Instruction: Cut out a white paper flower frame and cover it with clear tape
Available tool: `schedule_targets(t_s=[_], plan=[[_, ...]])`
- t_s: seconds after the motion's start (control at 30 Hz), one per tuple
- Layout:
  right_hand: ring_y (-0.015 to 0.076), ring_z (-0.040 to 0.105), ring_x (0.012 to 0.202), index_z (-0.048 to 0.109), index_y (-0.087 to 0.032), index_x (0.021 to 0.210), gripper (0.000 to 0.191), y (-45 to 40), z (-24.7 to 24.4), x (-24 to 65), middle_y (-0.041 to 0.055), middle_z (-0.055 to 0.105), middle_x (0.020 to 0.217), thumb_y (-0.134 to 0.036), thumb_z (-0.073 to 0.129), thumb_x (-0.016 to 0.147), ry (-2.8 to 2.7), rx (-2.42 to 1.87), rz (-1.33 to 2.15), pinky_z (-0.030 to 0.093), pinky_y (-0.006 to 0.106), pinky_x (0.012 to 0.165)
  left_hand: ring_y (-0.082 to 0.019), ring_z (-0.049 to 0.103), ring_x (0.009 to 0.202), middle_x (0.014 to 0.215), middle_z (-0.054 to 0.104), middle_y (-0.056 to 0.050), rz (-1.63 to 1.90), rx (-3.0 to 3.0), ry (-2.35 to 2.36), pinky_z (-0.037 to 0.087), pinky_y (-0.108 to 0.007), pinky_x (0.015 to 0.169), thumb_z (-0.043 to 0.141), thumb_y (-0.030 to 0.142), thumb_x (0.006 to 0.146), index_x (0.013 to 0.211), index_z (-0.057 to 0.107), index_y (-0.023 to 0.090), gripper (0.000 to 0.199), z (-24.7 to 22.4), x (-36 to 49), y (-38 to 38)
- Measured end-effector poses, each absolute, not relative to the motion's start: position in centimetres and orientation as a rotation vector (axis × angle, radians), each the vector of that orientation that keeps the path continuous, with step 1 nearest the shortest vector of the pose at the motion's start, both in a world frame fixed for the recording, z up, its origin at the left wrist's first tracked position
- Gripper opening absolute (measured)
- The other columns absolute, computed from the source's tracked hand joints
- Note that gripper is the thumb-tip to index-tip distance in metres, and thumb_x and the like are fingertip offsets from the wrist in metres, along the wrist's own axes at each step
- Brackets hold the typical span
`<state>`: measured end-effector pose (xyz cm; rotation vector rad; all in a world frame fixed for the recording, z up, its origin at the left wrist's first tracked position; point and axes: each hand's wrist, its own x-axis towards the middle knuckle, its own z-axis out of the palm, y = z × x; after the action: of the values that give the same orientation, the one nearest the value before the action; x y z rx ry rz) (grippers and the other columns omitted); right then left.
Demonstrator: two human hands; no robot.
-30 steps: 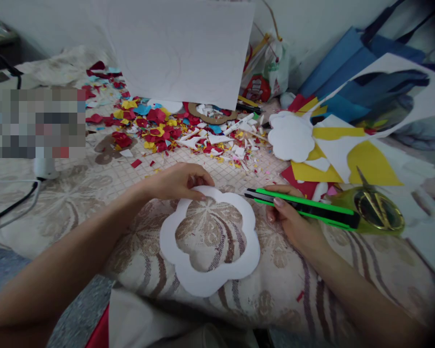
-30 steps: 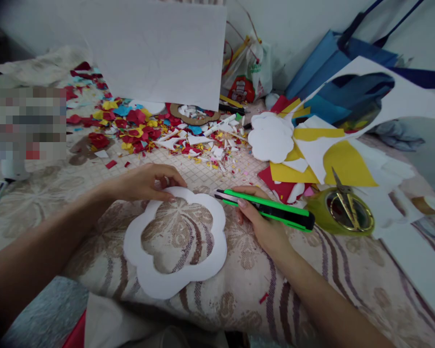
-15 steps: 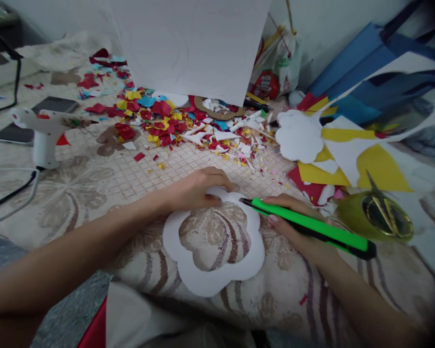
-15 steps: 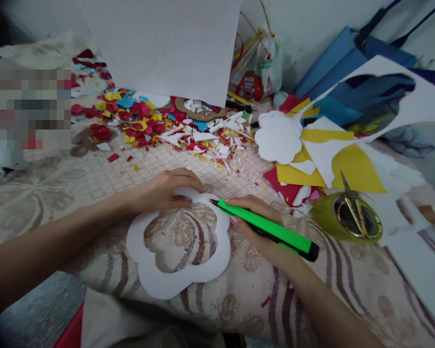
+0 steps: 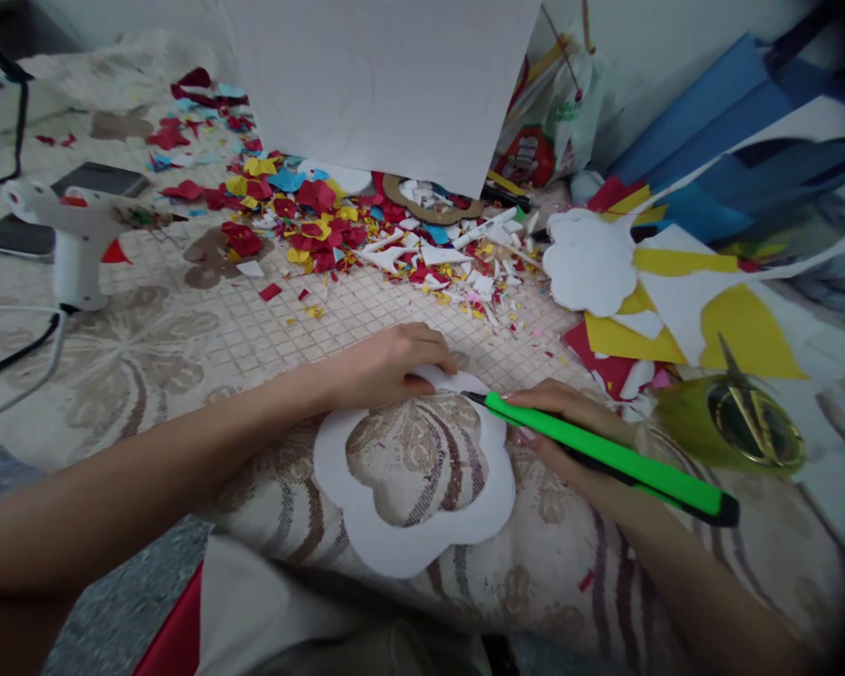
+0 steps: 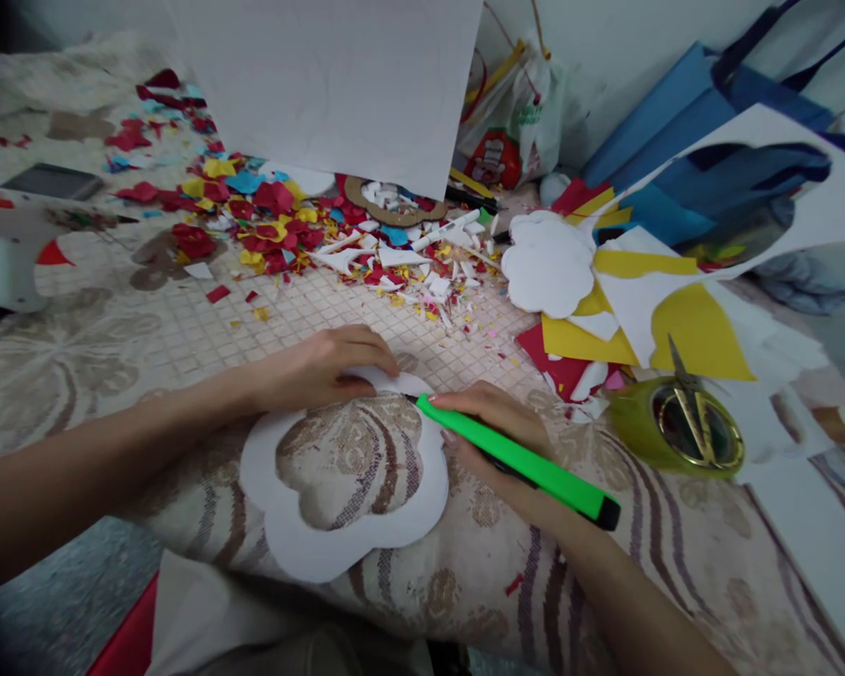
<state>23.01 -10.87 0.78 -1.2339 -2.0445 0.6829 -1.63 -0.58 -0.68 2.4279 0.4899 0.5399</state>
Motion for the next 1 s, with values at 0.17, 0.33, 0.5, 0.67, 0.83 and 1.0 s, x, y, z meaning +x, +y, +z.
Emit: schedule_targets(t_s=[0.17, 0.33, 0.5, 0.67, 0.83, 1.0], plan=[[0.0174, 0.061, 0.08, 0.063, -0.032, 0.109, 0.029, -10.71, 0.39, 22.96, 0.0016, 0.066, 0.091, -0.019, 0.059, 0.083, -2.044, -1.236, 0.658, 0.05, 0.032, 0.067, -0.02, 0.06, 0.099, 0.103, 0.066, -0.007, 0.543, 2.431, 0.479, 0.046, -0.034, 0.09, 0.056, 0.009, 0.08, 0.1, 0.064, 0.02, 0.023, -0.86, -1.66, -0.51], [0.0169, 0.061, 0.082, 0.062, -0.031, 0.112, 0.031, -10.76, 0.44, 22.93, 0.0016, 0.066, 0.094, -0.018, 0.058, 0.084, -2.093, -1.219, 0.664, 0.049, 0.031, 0.068, -0.02, 0.059, 0.1, 0.104, 0.066, -0.009, 0.536, 2.44, 0.482, 0.046, -0.034, 0.091, 0.056, 0.009, 0.081, 0.1, 0.064, 0.018, 0.024, -0.93, -1.67, -0.51], [0.0168, 0.061, 0.081, 0.062, -0.029, 0.11, 0.029, -11.17, 1.02, 22.88, 0.0022, 0.066, 0.093, -0.018, 0.057, 0.084, -2.087, -1.231, 0.632, 0.049, 0.031, 0.067, -0.02, 0.059, 0.099, 0.103, 0.066, -0.008, 0.546, 2.426, 0.487, 0.046, -0.034, 0.09, 0.057, 0.009, 0.08, 0.1, 0.064, 0.019, 0.023, -0.79, -1.68, -0.56], [0.0188, 0.062, 0.083, 0.061, -0.031, 0.112, 0.032, -11.25, 0.91, 22.83, 0.0032, 0.066, 0.095, -0.019, 0.058, 0.083, -2.087, -1.235, 0.61, 0.049, 0.033, 0.068, -0.02, 0.06, 0.099, 0.103, 0.066, -0.008, 0.547, 2.429, 0.494, 0.046, -0.033, 0.09, 0.058, 0.01, 0.079, 0.099, 0.064, 0.019, 0.022, -0.81, -1.7, -0.52], [0.0186, 0.061, 0.083, 0.061, -0.032, 0.114, 0.035, -11.16, 0.77, 22.64, 0.0029, 0.065, 0.095, -0.017, 0.058, 0.083, -2.104, -1.212, 0.625, 0.049, 0.034, 0.068, -0.02, 0.06, 0.098, 0.102, 0.066, -0.009, 0.561, 2.437, 0.494, 0.046, -0.033, 0.089, 0.059, 0.009, 0.079, 0.099, 0.065, 0.017, 0.022, -0.99, -1.71, -0.52], [0.0194, 0.062, 0.084, 0.06, -0.034, 0.115, 0.036, -11.17, 0.76, 22.63, 0.0028, 0.066, 0.097, -0.017, 0.058, 0.083, -2.102, -1.204, 0.646, 0.049, 0.035, 0.07, -0.02, 0.06, 0.097, 0.101, 0.067, -0.008, 0.575, 2.427, 0.493, 0.046, -0.033, 0.088, 0.059, 0.01, 0.079, 0.099, 0.065, 0.019, 0.022, -1.03, -1.71, -0.53]])
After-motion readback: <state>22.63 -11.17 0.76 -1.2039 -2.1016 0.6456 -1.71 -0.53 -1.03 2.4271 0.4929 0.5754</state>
